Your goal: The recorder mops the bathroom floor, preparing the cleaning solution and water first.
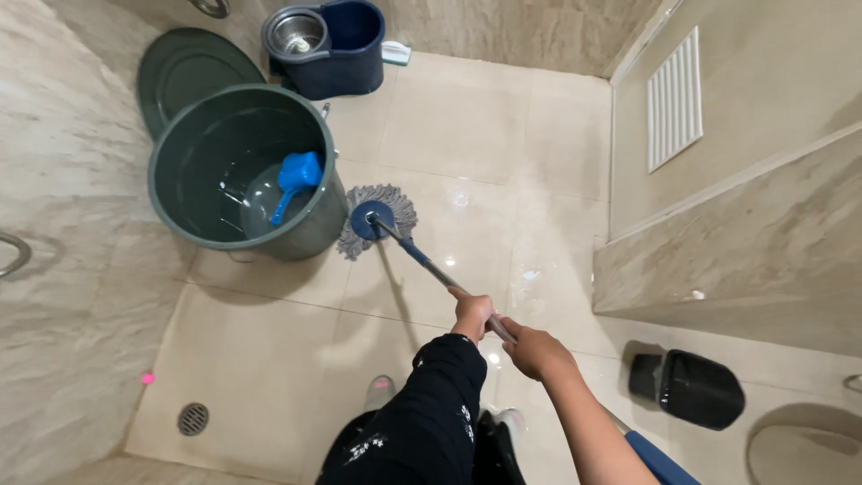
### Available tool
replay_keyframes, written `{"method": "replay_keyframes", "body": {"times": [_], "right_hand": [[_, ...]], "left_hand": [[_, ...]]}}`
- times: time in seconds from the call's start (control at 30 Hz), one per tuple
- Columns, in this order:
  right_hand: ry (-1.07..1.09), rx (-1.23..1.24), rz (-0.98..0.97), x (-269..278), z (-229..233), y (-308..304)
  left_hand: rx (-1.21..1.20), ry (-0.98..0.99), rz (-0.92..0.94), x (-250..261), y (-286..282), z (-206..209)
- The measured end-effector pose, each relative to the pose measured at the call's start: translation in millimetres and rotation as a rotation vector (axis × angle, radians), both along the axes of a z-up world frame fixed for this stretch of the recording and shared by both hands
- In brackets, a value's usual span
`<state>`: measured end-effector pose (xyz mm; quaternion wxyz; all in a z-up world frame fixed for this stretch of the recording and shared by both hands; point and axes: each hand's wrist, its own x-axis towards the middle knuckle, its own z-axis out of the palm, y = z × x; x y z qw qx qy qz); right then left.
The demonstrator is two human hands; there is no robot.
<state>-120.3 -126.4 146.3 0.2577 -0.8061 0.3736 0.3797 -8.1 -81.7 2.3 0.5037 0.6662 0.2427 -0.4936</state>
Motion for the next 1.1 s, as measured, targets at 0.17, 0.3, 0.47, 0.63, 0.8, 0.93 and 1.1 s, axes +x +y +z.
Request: {"method": "replay_keyframes", "body": {"times": [0.17,0.3,0.47,0.63,0.8,0.93,1.1], "right_hand": [[-0.009,0.002,0.027,-43.8,-8.0,-56.0],[-0.023,-0.019,0.014,-80.4,-3.1,-93.2],[0.003,-0.069,-0.095,-149.0,-13.5,-130.4],[-0.035,-0.080,-0.292,-213.1,8.9,-141.8],[0.069,-0.035,-0.565,-273.7,12.6,-142.8],[0.070,-0.052,-0.608,-327.9,-21.3,-140.0],[0.072,-0.064,-0.521,-320.3,-17.4,-135.0]], "left_hand": [[-0.012,-0.031,0.043,-42.4,-52.8,-1.7],[-0.032,-0.044,0.015,-78.5,-98.2,-0.7],[-0.055,-0.001,-0.087,-139.3,-147.9,3.8],[-0.077,-0.016,-0.276,-212.7,-188.8,2.6],[-0.093,-0.016,-0.510,-284.0,-214.1,-4.7],[-0.070,-0.105,-0.623,-332.0,-216.7,-35.1],[-0.009,-0.121,-0.632,-325.8,-212.1,-28.4]]}}
